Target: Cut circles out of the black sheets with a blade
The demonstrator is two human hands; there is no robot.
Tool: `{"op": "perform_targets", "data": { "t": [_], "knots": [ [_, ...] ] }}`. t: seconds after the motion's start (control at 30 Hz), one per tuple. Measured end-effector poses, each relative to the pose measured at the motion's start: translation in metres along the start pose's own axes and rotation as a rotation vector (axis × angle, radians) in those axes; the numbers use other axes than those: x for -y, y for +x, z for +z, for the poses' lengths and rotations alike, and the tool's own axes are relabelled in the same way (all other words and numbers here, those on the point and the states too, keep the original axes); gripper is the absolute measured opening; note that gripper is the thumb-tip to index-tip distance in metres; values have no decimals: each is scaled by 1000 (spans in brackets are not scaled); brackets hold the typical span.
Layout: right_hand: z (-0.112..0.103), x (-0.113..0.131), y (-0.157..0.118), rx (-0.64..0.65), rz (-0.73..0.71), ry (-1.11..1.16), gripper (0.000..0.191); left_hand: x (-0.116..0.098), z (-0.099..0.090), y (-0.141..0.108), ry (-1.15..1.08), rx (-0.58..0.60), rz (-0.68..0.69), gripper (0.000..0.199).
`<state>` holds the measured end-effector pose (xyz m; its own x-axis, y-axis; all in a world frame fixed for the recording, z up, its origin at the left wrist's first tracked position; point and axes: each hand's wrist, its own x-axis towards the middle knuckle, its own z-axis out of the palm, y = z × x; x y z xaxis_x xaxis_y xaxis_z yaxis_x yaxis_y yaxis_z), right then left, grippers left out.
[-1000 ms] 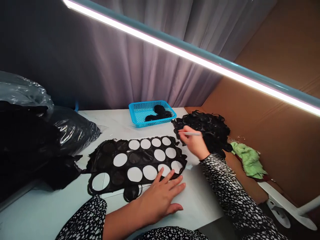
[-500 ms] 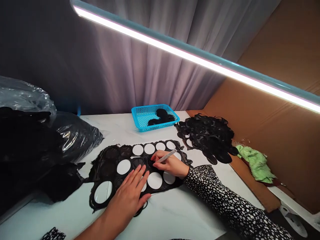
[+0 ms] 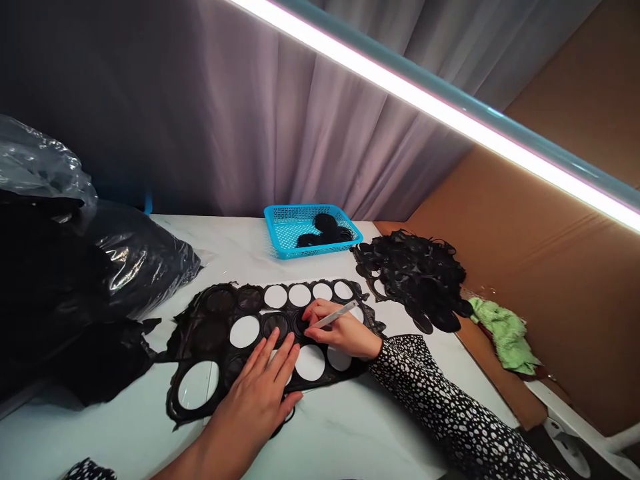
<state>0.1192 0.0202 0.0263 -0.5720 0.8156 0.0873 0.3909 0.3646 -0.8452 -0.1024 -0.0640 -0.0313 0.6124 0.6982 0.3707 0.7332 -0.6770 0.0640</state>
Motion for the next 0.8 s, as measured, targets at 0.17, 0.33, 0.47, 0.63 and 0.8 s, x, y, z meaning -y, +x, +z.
{"op": "perform_targets", "data": {
  "t": [0.17, 0.33, 0.47, 0.63, 0.8],
  "knots": [
    [1, 0, -1, 6, -28, -81, 21, 0, 4, -2, -28, -24, -12, 52],
    [28, 5, -14, -7, -206, -480, 8, 3, 3, 0, -11, -39, 24, 56],
    [36, -5, -8, -153, -201, -590, 14, 11, 3, 1, -11, -71, 87, 57],
    [-40, -35, -3, -839, 38, -447, 18, 24, 12, 3, -31, -177, 130, 61],
    [-135, -69, -71, -1376, 146, -595, 18, 42, 28, 4, 24, -255, 187, 71]
  ]
}}
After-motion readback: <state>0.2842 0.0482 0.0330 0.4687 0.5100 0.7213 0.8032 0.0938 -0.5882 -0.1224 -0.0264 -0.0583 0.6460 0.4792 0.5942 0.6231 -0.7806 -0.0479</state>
